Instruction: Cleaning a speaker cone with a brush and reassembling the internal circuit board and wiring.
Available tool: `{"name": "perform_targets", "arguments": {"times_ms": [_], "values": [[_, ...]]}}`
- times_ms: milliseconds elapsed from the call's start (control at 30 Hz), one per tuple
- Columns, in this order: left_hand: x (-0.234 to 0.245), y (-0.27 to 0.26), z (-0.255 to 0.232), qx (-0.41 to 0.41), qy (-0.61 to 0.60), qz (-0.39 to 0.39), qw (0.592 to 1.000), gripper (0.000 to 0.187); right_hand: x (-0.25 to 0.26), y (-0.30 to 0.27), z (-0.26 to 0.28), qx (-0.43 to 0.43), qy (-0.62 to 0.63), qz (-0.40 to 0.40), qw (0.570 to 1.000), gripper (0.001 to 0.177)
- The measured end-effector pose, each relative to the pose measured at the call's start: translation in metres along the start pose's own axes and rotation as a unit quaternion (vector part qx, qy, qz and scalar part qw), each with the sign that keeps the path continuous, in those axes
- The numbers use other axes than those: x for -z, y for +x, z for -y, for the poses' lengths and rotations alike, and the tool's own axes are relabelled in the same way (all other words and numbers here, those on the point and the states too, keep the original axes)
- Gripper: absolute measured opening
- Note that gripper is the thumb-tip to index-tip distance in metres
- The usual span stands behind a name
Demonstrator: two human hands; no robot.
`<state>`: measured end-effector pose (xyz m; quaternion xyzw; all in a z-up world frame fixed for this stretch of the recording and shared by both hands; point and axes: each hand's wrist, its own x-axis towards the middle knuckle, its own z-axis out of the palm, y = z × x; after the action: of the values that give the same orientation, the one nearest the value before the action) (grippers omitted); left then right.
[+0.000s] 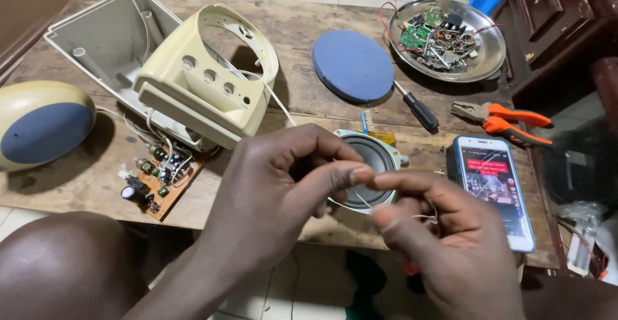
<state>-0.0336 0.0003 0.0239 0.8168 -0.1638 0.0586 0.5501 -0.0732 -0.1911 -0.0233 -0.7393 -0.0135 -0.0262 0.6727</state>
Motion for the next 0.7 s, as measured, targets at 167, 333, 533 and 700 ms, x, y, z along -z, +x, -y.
{"name": "perform_targets", "arguments": {"times_ms": [167, 333, 533, 700], "values": [[0.001, 0.003, 0.002, 0.005, -0.017, 0.03, 0.999, 0.011, -0.001, 0.006, -0.004, -0.042, -0.143, -0.04, 0.988, 0.012], [0.011, 0.007, 0.023, 0.007, 0.096, 0.031, 0.995, 0.01, 0.008, 0.015, -0.005, -0.054, -0.142, -0.077, 0.985, 0.013], [0.0, 0.016, 0.026, 0.229, 0.295, 0.114, 0.921, 0.038, 0.001, 0.029, -0.002, -0.19, -0.344, -0.089, 0.915, 0.027], [-0.011, 0.02, 0.045, 0.296, 0.256, 0.132, 0.911, 0.03, -0.005, 0.03, -0.015, -0.218, -0.359, -0.087, 0.903, 0.026]]}}
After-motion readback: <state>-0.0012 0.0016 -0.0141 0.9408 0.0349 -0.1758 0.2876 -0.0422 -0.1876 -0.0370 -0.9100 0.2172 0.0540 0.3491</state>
